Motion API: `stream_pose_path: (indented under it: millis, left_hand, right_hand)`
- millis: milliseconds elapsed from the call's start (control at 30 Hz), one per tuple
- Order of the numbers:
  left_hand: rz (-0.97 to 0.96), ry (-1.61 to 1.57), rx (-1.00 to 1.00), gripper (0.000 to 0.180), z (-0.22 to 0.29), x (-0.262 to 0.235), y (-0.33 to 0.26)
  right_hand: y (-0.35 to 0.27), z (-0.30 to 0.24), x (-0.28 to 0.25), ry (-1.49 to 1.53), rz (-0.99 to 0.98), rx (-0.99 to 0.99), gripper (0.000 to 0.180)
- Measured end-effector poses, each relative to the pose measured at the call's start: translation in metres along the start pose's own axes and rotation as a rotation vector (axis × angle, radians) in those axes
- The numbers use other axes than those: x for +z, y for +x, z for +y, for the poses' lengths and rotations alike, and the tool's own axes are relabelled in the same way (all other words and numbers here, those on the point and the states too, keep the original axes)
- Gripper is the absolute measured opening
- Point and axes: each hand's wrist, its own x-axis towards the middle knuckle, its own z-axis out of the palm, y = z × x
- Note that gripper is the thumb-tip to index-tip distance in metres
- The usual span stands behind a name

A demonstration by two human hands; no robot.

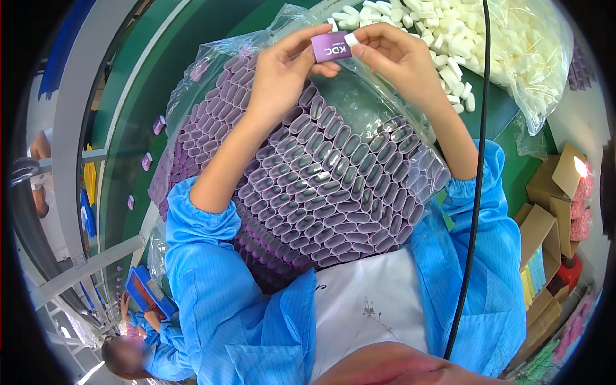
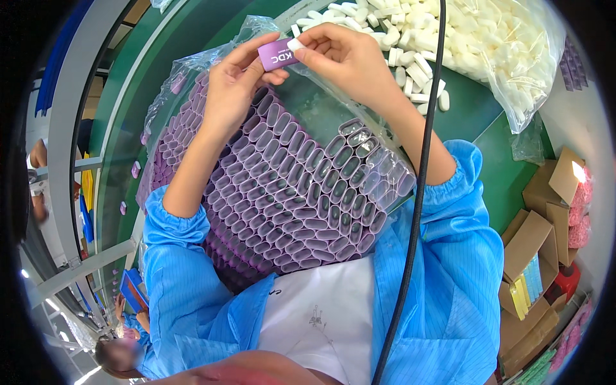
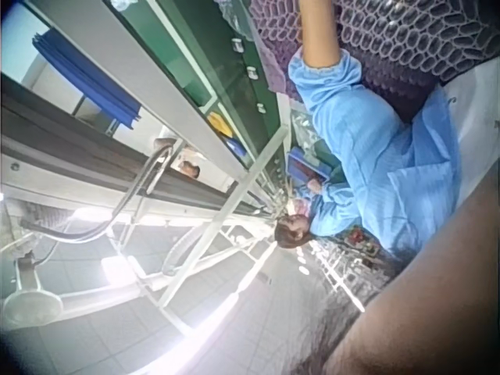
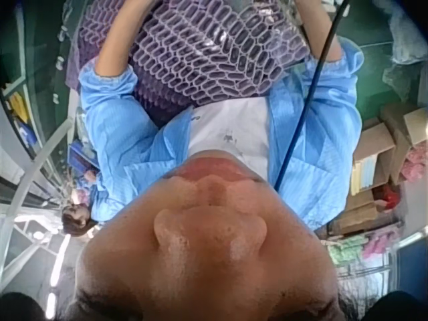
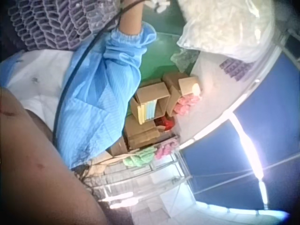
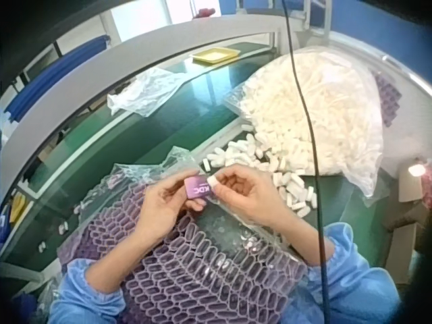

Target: The person repeatedly picks up small purple plastic capsule halves and white cylindrical inserts from a workstation. They insert the white pieces into the purple halves and place the assembled units into a large clear plastic bag. The process is continuous and repetitive throughout the clip.

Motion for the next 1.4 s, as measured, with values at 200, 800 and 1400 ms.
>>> stream_pose_path:
  millis: [200,800,1400]
  left_hand:
    - [-0.096,-0.572,-0.011,0.037,-0.009,0.0,0.002]
    - [0.014,-0.142,0.099,0.032,-0.01,0.006,-0.001]
    - [0.038,-0.534,-0.03,0.035,-0.006,0.006,-0.002]
  right_hand:
    - [0.0,-0.003,0.002,0.072,0.019,0.054,0.026]
    - [-0.006,-0.005,0.008,0.129,0.064,-0.088,0.014]
    - [0.002,-0.003,0.004,-0.408,0.077,-0.639,0.016]
